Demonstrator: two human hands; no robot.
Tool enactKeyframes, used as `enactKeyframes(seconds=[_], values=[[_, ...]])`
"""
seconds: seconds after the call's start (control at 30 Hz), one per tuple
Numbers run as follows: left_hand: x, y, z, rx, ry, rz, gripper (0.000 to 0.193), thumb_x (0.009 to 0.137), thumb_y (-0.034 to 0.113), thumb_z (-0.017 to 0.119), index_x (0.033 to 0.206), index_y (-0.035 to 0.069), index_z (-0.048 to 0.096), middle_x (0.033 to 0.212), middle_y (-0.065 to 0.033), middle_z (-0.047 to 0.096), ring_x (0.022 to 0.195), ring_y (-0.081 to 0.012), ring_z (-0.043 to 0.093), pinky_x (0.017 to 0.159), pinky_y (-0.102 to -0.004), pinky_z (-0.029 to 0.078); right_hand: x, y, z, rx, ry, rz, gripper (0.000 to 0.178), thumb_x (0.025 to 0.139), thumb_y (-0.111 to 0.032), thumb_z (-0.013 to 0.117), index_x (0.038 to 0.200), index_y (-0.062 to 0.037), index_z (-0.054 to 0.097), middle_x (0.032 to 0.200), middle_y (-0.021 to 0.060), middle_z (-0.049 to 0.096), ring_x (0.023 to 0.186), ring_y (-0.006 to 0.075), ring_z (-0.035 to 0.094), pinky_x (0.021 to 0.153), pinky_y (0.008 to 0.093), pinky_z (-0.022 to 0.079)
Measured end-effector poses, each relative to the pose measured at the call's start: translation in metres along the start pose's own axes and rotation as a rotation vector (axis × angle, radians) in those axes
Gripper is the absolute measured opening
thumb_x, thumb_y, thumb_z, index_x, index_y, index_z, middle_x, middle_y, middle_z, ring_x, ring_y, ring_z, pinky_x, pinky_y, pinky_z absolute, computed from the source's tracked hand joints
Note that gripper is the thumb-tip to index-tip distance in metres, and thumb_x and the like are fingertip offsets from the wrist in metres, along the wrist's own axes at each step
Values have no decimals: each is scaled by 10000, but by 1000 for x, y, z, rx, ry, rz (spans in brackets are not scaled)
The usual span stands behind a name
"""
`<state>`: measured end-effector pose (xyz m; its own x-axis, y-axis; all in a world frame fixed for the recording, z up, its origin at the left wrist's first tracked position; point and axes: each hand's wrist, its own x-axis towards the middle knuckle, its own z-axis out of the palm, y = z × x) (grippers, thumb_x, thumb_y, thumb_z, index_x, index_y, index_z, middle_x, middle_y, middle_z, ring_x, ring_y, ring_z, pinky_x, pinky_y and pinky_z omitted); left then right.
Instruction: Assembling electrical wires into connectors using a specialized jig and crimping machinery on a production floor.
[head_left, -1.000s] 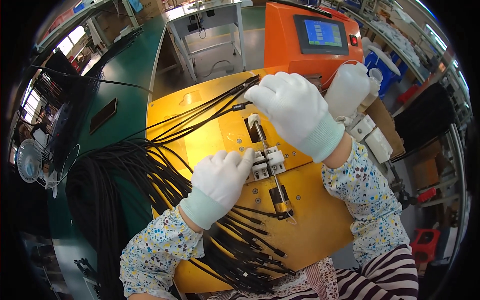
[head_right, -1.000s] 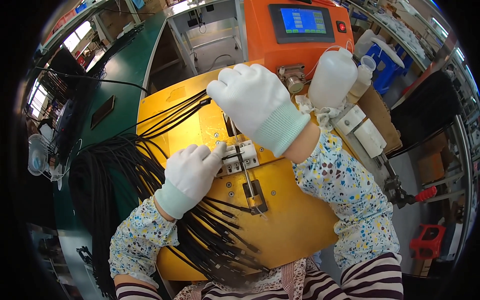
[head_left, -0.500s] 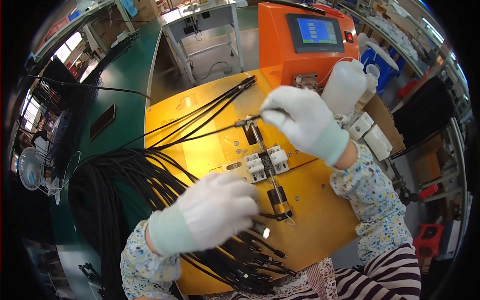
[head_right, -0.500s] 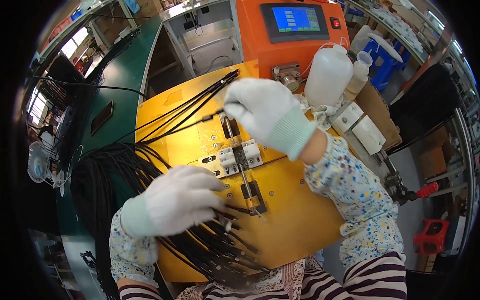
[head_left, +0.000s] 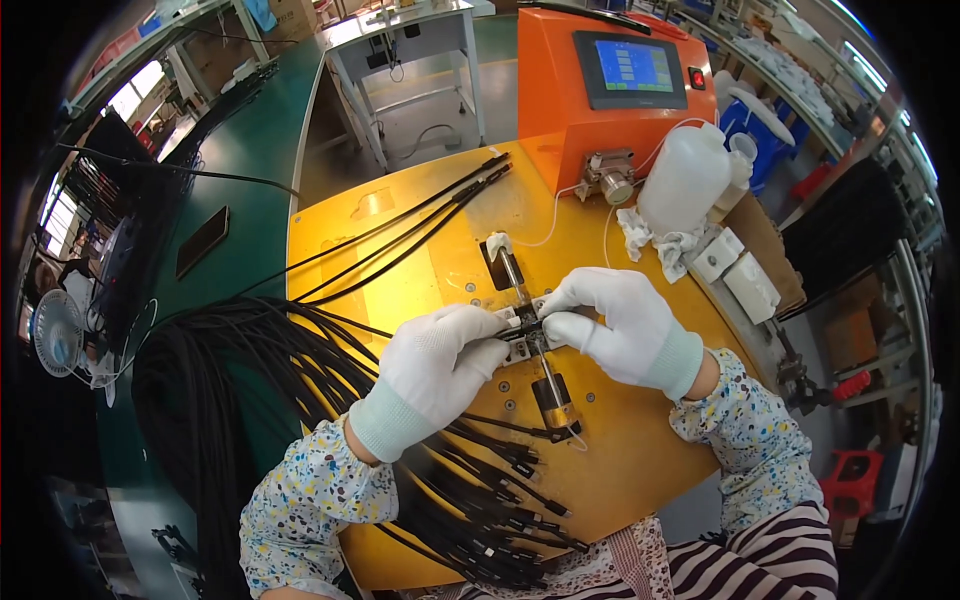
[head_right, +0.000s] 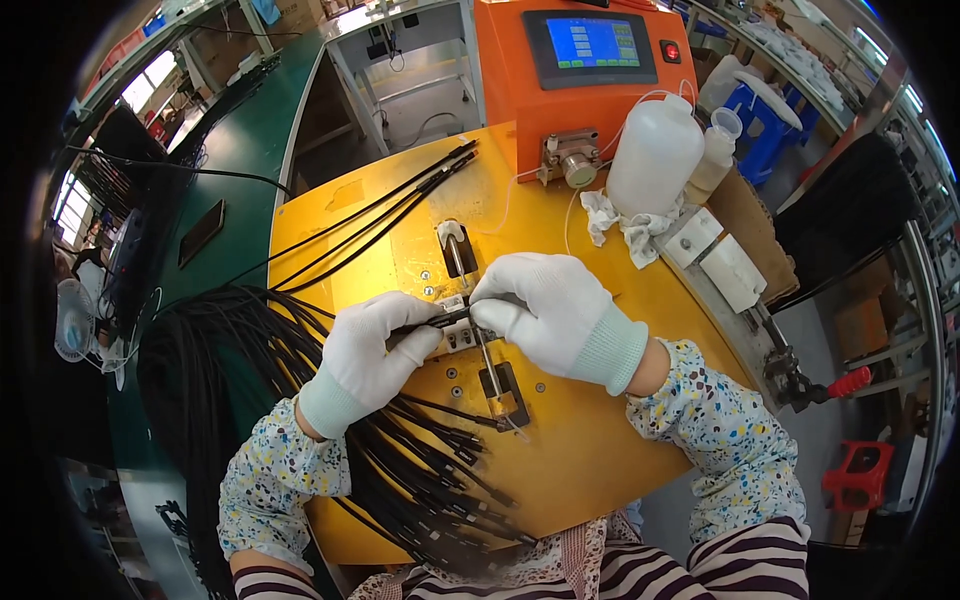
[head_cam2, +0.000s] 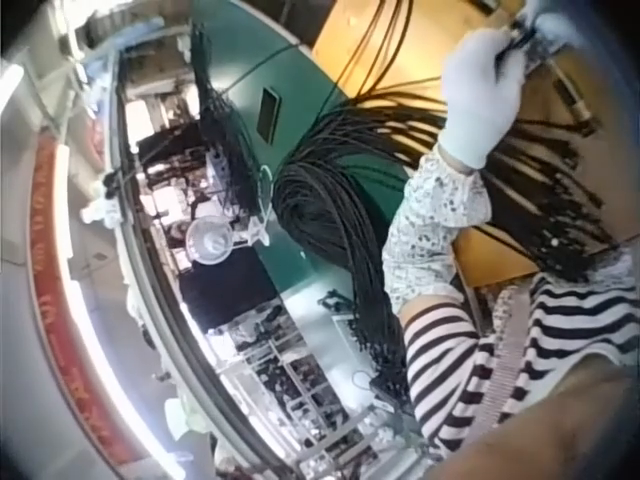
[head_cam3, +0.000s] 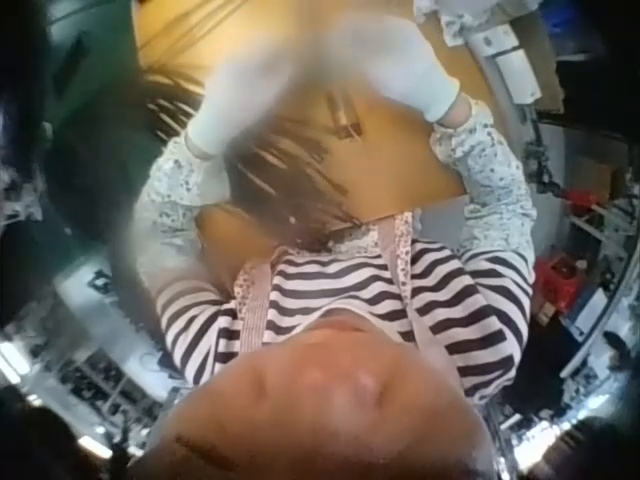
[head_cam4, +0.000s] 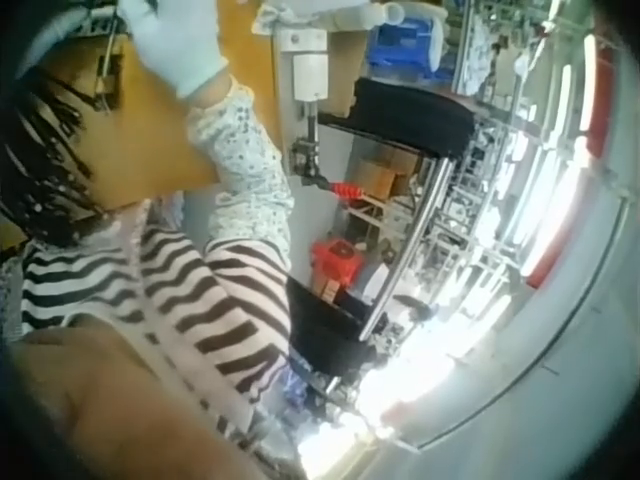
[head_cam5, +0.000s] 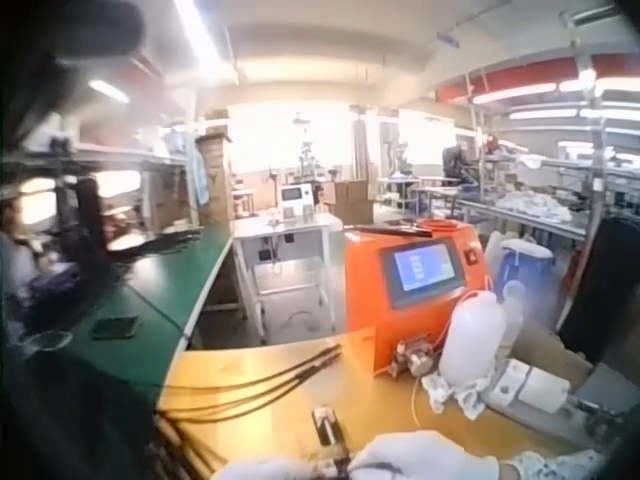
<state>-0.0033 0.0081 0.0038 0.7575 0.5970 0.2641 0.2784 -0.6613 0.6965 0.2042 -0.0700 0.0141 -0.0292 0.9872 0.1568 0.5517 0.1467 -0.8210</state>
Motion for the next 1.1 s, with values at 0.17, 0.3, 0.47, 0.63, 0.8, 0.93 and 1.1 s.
enactKeyframes(seconds=[0.17,0.3,0.47,0.63,0.8,0.93,1.1], values=[[-2,-1,-2,-135,-44,-140,206,811,83,666,979,-35,663,760,-97,654,658,-133,603,619,-269,486,0,0,1,200,-96,181,117,858,-68,601,905,28,647,765,71,655,687,95,600,625,249,483],[1,2,-6,-330,-115,-309,182,825,89,657,950,-43,662,707,-45,630,651,-77,552,602,-241,465,-1,4,4,222,-114,175,116,864,-70,599,912,25,645,761,54,647,684,72,571,632,236,471],[0,0,-3,-434,-120,-346,172,841,97,649,937,-46,658,695,-14,616,649,-56,524,593,-231,452,-1,2,9,147,-98,131,96,854,-66,610,887,16,648,768,59,650,679,90,591,624,250,473],[0,-6,8,-106,-50,-172,174,857,98,626,977,-24,664,743,-73,643,659,-136,579,623,-264,475,5,15,7,-61,0,-67,80,842,-62,619,859,8,655,783,76,655,684,125,622,628,262,484],[-2,-6,10,129,8,-17,198,873,106,602,1015,-17,664,801,-125,654,715,-186,624,668,-277,490,6,17,5,-179,0,-176,73,833,-57,625,848,5,661,795,93,656,694,150,638,646,260,497],[-2,-3,4,-79,-51,-94,211,874,100,588,1018,-37,658,795,-110,652,721,-141,609,673,-262,485,4,13,6,56,-61,15,79,838,-55,623,862,12,657,792,83,655,683,128,619,647,250,490],[-1,-2,1,-257,-121,-213,220,871,99,578,1015,-50,652,759,-83,649,691,-112,591,663,-257,486,4,10,4,171,-132,177,93,844,-61,621,876,21,650,772,76,654,668,107,593,639,248,480]])
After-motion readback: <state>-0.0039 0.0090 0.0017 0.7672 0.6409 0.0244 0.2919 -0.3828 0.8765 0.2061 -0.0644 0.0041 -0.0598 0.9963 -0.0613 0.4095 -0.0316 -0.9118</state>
